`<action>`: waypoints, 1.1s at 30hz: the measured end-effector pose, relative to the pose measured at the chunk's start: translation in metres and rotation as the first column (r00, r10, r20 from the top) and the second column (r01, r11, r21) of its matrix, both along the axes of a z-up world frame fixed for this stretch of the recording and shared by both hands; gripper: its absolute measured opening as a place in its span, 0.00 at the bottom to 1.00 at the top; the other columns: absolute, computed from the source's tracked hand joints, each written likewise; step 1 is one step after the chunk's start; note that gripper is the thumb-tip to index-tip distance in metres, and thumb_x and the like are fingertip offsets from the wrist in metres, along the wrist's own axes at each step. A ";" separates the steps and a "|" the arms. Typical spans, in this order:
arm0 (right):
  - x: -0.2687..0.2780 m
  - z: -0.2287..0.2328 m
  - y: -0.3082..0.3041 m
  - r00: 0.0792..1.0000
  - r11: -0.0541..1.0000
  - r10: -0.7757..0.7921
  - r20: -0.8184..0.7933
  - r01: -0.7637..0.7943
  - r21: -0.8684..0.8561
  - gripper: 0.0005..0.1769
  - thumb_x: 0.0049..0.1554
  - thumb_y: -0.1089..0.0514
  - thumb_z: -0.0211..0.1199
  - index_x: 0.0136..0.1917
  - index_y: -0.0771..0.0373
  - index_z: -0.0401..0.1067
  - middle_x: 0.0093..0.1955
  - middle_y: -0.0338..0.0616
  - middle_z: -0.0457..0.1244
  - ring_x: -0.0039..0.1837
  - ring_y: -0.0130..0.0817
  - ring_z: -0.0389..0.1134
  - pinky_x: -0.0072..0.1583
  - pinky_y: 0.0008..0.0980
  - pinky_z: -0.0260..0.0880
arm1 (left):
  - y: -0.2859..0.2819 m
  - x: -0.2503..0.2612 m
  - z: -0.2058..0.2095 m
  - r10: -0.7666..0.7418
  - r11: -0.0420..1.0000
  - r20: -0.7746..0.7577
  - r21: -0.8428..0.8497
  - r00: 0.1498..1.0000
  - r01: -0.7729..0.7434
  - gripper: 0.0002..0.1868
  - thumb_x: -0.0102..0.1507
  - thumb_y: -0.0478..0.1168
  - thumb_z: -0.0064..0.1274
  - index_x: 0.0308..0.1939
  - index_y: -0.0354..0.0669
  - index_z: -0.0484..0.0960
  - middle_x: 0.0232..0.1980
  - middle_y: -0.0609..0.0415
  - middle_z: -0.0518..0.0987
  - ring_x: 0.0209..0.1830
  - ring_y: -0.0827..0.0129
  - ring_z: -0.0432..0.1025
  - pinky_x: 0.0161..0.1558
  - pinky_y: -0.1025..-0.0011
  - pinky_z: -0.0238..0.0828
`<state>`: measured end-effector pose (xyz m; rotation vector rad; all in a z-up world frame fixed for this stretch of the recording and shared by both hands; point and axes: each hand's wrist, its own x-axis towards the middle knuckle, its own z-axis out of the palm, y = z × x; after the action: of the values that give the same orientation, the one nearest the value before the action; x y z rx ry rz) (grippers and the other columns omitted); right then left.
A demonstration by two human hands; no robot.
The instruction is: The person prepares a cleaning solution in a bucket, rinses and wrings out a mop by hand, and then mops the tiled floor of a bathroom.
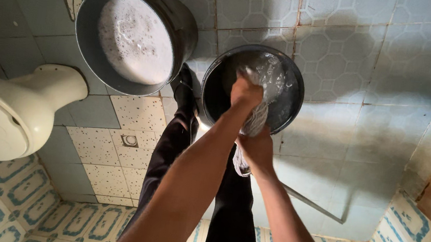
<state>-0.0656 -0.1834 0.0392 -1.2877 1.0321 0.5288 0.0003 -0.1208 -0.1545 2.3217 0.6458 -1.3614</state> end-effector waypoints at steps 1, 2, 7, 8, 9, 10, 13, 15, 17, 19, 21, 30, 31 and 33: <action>0.002 -0.004 0.002 0.993 0.999 0.036 -0.108 -0.040 -0.033 0.26 0.51 0.64 0.75 0.59 0.70 0.67 0.48 0.50 0.70 0.48 0.40 0.73 0.50 0.38 0.74 | -0.006 0.004 0.011 -0.020 0.999 -0.001 0.048 1.000 0.020 0.53 0.56 0.44 0.59 0.82 0.40 0.53 0.58 0.33 0.80 0.57 0.46 0.76 0.58 0.58 0.74; 0.003 -0.005 0.003 0.974 0.995 0.069 -0.216 -0.084 -0.061 0.26 0.51 0.63 0.75 0.58 0.70 0.67 0.46 0.52 0.71 0.46 0.41 0.74 0.48 0.39 0.74 | -0.011 0.010 0.020 -0.039 0.998 -0.026 0.045 0.999 0.040 0.50 0.56 0.44 0.58 0.81 0.42 0.54 0.58 0.35 0.80 0.57 0.47 0.76 0.59 0.58 0.74; 0.008 0.014 -0.024 0.949 0.918 -0.211 -0.234 0.275 0.284 0.27 0.48 0.70 0.66 0.62 0.61 0.67 0.47 0.52 0.69 0.40 0.41 0.69 0.42 0.41 0.74 | -0.002 0.034 0.024 0.247 0.948 -0.315 -0.119 0.916 -0.296 0.34 0.59 0.54 0.60 0.60 0.30 0.82 0.54 0.41 0.85 0.51 0.55 0.81 0.54 0.60 0.78; 0.010 0.021 -0.035 0.891 0.863 -0.213 -0.401 0.364 0.350 0.29 0.47 0.70 0.65 0.61 0.56 0.67 0.42 0.52 0.69 0.33 0.41 0.68 0.37 0.43 0.73 | 0.004 0.032 0.025 0.473 0.800 -0.381 -0.191 0.794 -0.569 0.30 0.61 0.52 0.58 0.59 0.33 0.80 0.53 0.40 0.83 0.51 0.53 0.78 0.55 0.56 0.76; 0.010 0.028 -0.043 0.892 0.818 -0.229 -0.390 0.394 0.420 0.26 0.48 0.70 0.65 0.60 0.61 0.67 0.41 0.51 0.68 0.33 0.40 0.68 0.37 0.42 0.75 | 0.013 0.026 0.029 0.647 0.571 -0.463 -0.233 0.606 -0.787 0.26 0.63 0.50 0.56 0.58 0.36 0.79 0.52 0.40 0.81 0.50 0.50 0.75 0.56 0.51 0.73; 0.008 0.036 -0.053 0.891 0.767 -0.245 -0.381 0.419 0.486 0.24 0.48 0.70 0.66 0.59 0.66 0.68 0.40 0.50 0.67 0.34 0.38 0.69 0.38 0.42 0.77 | 0.020 0.020 0.035 0.748 0.284 -0.550 -0.241 0.372 -0.928 0.23 0.65 0.49 0.54 0.57 0.38 0.78 0.50 0.40 0.79 0.50 0.47 0.72 0.57 0.47 0.70; 0.002 0.052 -0.075 0.913 0.629 -0.250 -0.323 0.407 0.663 0.26 0.45 0.65 0.68 0.58 0.72 0.69 0.37 0.47 0.65 0.33 0.36 0.69 0.38 0.41 0.78 | 0.026 0.012 0.062 0.740 0.047 -0.580 -0.462 0.342 -0.886 0.17 0.64 0.49 0.51 0.52 0.45 0.83 0.61 0.45 0.77 0.66 0.55 0.71 0.72 0.53 0.65; -0.003 0.056 -0.083 0.927 0.517 -0.262 -0.268 0.370 0.772 0.30 0.44 0.62 0.70 0.59 0.72 0.69 0.36 0.46 0.64 0.33 0.35 0.68 0.39 0.42 0.77 | 0.017 0.006 0.089 0.662 -0.339 -0.734 -0.472 0.150 -0.814 0.17 0.70 0.52 0.49 0.45 0.42 0.77 0.65 0.42 0.78 0.69 0.49 0.69 0.74 0.49 0.60; -0.009 0.055 -0.088 0.931 0.377 -0.298 -0.212 0.319 0.870 0.33 0.46 0.58 0.72 0.63 0.73 0.68 0.36 0.45 0.62 0.32 0.33 0.66 0.42 0.43 0.77 | 0.004 -0.002 0.117 0.568 -0.565 -0.818 -0.463 0.084 -0.683 0.22 0.71 0.58 0.49 0.44 0.40 0.76 0.67 0.40 0.78 0.70 0.45 0.69 0.74 0.48 0.59; -0.013 0.046 -0.088 0.926 0.319 -0.301 -0.227 0.322 0.891 0.31 0.47 0.58 0.71 0.62 0.71 0.68 0.36 0.45 0.62 0.33 0.34 0.66 0.44 0.45 0.76 | -0.006 -0.012 0.139 0.529 -0.655 -0.840 -0.491 0.115 -0.575 0.29 0.68 0.65 0.51 0.49 0.41 0.77 0.67 0.38 0.77 0.68 0.45 0.70 0.71 0.50 0.63; -0.019 0.039 -0.087 0.923 0.287 -0.303 -0.238 0.327 0.901 0.30 0.48 0.58 0.71 0.61 0.71 0.68 0.37 0.45 0.63 0.33 0.35 0.66 0.46 0.48 0.76 | -0.007 -0.017 0.148 0.469 -0.643 -0.881 -0.392 0.067 -0.658 0.27 0.69 0.59 0.52 0.59 0.40 0.77 0.62 0.41 0.79 0.63 0.51 0.73 0.65 0.55 0.70; -0.011 0.043 -0.073 0.935 0.734 -0.123 -0.333 0.311 0.604 0.26 0.46 0.66 0.68 0.59 0.66 0.68 0.42 0.42 0.68 0.42 0.34 0.73 0.49 0.45 0.78 | -0.010 0.020 0.149 0.622 -0.311 -0.750 -0.501 0.225 -0.808 0.21 0.67 0.40 0.56 0.64 0.55 0.76 0.34 0.58 0.76 0.27 0.73 0.68 0.30 0.73 0.69; -0.009 0.041 -0.069 0.945 0.764 -0.123 -0.304 0.286 0.579 0.26 0.46 0.66 0.69 0.59 0.66 0.68 0.42 0.43 0.68 0.41 0.35 0.72 0.48 0.43 0.77 | -0.011 0.024 0.146 0.602 -0.295 -0.763 -0.488 0.237 -0.822 0.19 0.68 0.40 0.56 0.63 0.53 0.78 0.32 0.59 0.75 0.26 0.73 0.67 0.29 0.74 0.67; -0.009 0.035 -0.063 0.948 0.788 -0.158 -0.278 0.291 0.543 0.25 0.47 0.67 0.69 0.58 0.66 0.69 0.41 0.44 0.68 0.40 0.36 0.71 0.45 0.41 0.74 | -0.014 0.028 0.133 0.720 0.025 -0.619 -0.429 0.314 -0.903 0.15 0.68 0.42 0.57 0.58 0.47 0.82 0.29 0.59 0.73 0.24 0.73 0.66 0.27 0.73 0.67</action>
<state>-0.0749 -0.2463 0.0738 -0.5579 1.0769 0.7420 0.0282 -0.1349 -0.0219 0.7127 1.0315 -0.9332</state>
